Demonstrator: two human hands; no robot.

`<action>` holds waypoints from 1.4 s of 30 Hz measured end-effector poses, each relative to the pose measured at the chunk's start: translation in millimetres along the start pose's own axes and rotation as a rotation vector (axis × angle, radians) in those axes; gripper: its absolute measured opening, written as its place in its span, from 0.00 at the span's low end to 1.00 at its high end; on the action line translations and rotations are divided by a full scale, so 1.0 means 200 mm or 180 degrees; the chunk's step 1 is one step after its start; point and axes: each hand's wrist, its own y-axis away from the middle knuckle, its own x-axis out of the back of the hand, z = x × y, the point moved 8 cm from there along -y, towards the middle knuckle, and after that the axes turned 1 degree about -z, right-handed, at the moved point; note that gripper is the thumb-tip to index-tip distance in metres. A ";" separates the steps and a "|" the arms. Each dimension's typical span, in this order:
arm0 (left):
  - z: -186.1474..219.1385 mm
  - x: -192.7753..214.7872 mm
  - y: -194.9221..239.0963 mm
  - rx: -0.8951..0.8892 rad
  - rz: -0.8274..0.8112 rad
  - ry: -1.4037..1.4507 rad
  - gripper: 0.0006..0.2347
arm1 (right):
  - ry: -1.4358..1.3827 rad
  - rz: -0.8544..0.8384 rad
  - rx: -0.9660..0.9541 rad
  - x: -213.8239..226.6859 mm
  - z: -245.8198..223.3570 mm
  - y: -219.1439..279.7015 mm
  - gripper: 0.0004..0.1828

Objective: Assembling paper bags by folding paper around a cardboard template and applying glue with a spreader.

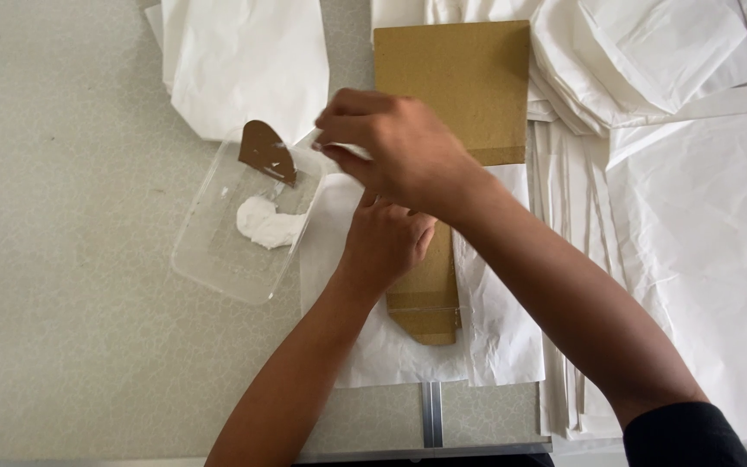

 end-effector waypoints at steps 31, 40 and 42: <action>0.21 0.29 0.12 0.0531 -0.0500 0.0490 0.26 | -0.0204 0.0198 -0.3232 0.25 0.54 1.00 0.47; 0.08 0.45 0.70 0.2120 -0.0211 -0.0502 0.32 | 0.1224 0.0342 -0.2321 0.19 0.44 0.90 0.43; 0.07 0.48 0.76 0.2184 -0.0059 -0.0384 0.36 | 0.0959 0.0374 -0.1729 0.11 0.33 0.79 0.34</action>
